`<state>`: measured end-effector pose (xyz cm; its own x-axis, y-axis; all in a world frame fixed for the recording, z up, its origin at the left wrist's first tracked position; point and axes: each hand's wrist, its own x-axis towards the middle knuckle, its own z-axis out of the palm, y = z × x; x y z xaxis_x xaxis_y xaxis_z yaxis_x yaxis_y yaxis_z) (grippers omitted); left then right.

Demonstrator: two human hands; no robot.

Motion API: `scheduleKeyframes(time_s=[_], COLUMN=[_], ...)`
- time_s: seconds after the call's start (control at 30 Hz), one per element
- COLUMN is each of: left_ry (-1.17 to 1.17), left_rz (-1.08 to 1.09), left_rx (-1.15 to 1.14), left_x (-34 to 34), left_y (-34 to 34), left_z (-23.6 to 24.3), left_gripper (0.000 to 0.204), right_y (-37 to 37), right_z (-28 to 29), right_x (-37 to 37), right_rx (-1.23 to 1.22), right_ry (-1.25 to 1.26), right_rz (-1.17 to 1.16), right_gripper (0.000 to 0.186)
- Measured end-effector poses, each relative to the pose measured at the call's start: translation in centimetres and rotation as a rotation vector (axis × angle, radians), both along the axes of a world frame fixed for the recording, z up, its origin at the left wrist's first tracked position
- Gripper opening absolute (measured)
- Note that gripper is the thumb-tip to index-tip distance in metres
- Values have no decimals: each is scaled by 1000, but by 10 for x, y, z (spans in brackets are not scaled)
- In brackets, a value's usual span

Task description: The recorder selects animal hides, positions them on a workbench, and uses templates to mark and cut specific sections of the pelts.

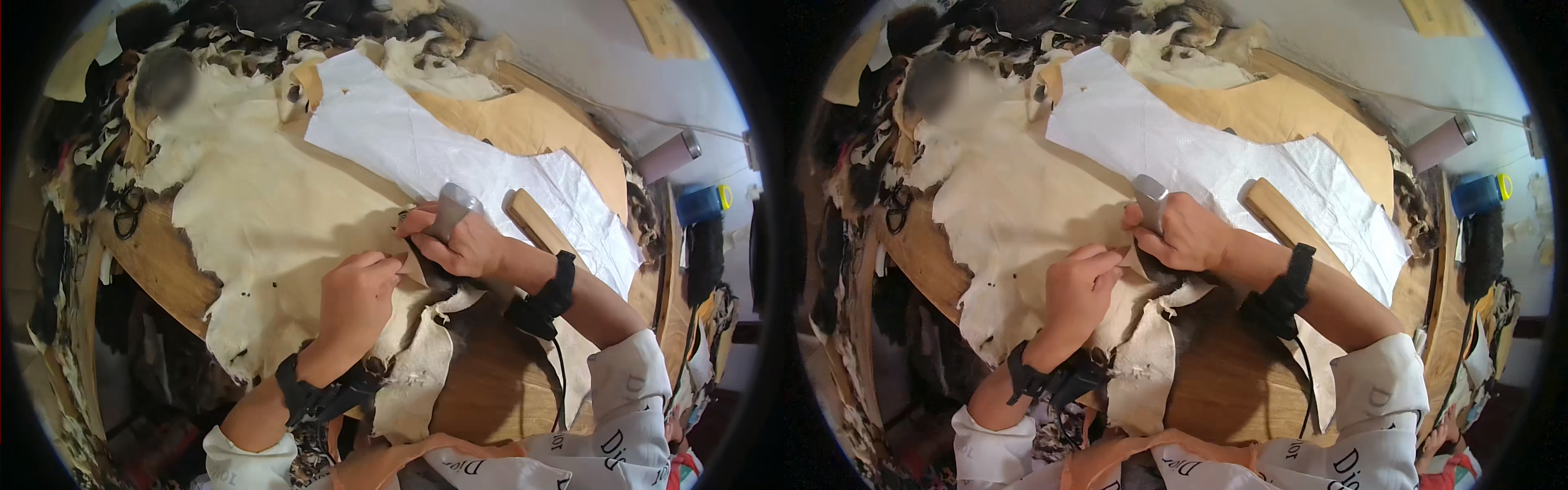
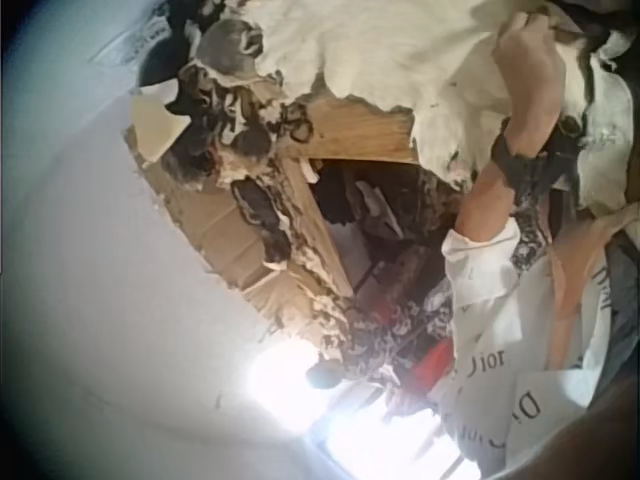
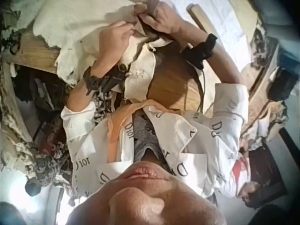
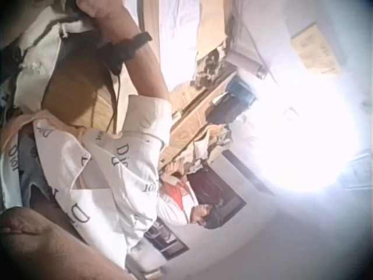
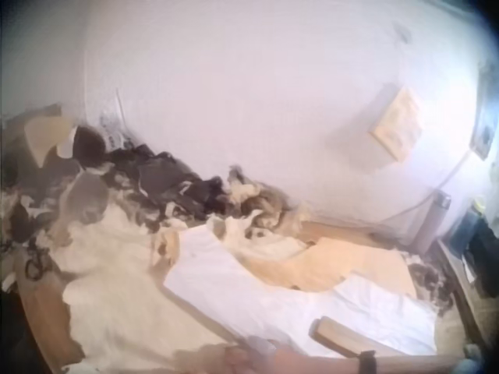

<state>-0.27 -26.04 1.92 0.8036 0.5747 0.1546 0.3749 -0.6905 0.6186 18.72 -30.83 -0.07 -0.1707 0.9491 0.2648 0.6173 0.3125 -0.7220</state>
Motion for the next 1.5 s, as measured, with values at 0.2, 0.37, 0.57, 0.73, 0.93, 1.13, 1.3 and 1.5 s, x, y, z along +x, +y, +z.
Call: scheduleKeyframes(time_s=[0.2, 0.37, 0.57, 0.73, 0.93, 1.13, 1.3, 1.5], left_ry=[-200, -272, 28, 138, -114, -252, -342, -354], left_rz=[95, -71, -47, 126, 34, 91, 55, -66], left_rx=[-204, -236, -160, 180, -17, -236, -291, -277], left_x=[-23, -35, -25, -9, -22, -33, -50, -61], left_y=[24, 40, 89, 88, 118, 132, 149, 163], left_z=[34, 54, 17, -7, -14, 5, 29, 52], left_gripper=[27, 27, 31, 30, 12, 18, 24, 25], right_y=[58, 115, 120, 114, 118, 157, 207, 258], right_z=[-3, -7, -6, 10, -5, -6, 2, -10], right_x=[-8, -15, -26, -25, -23, -29, -46, -58], right_rx=[78, 30, 42, -108, -32, 132, -133, 48], right_ry=[-112, -98, -60, -105, -125, -300, -59, -63], right_rz=[-3, -8, -1, 56, 67, 115, 68, 99], right_gripper=[23, 22, 20, 21, 21, 22, 21, 18])
